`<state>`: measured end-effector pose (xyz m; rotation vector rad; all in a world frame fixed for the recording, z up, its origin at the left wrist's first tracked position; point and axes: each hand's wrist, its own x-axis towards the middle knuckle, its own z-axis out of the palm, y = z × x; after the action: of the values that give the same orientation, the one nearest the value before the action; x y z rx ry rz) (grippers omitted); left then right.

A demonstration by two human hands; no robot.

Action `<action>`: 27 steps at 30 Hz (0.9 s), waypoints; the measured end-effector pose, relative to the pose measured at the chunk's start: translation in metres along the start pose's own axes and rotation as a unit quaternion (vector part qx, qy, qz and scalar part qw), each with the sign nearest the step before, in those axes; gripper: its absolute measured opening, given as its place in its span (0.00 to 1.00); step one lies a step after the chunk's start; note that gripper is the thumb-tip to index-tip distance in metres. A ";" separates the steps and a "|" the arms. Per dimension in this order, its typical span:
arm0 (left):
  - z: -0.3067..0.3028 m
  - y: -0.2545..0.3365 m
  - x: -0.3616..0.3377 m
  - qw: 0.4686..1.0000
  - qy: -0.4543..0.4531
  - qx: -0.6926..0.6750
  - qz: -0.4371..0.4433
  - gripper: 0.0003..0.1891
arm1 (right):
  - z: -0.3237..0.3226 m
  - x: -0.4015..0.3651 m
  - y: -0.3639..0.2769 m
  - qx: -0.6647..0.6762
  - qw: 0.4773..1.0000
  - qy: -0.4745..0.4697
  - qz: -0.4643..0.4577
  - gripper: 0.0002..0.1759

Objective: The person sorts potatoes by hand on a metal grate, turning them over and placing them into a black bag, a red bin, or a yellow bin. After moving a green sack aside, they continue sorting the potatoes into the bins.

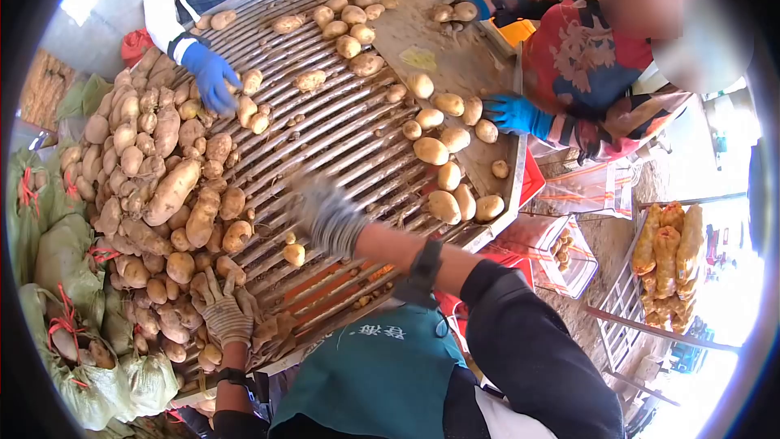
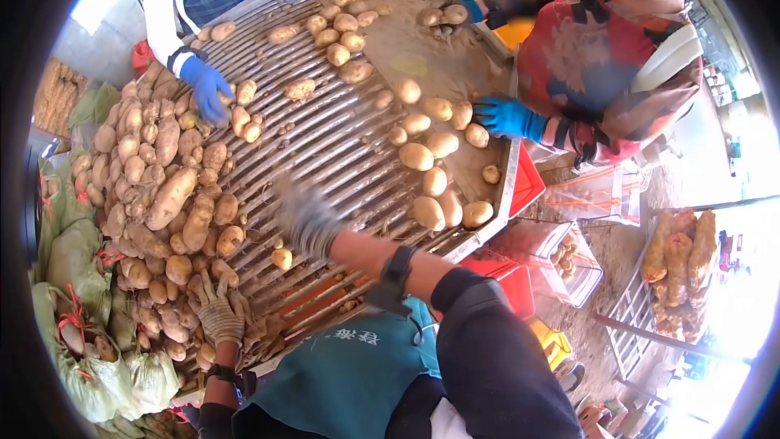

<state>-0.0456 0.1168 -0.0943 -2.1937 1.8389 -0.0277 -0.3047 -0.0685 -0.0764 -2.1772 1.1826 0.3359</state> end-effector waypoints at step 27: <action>0.001 -0.004 0.001 0.998 0.050 0.004 0.025 0.23 | 0.098 -0.147 0.188 -0.127 0.938 0.316 0.065 0.14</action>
<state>-0.0410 0.1167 -0.0940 -2.1763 1.9437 -0.1377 -0.5353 0.0163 -0.1550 -2.5301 1.7096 -0.1950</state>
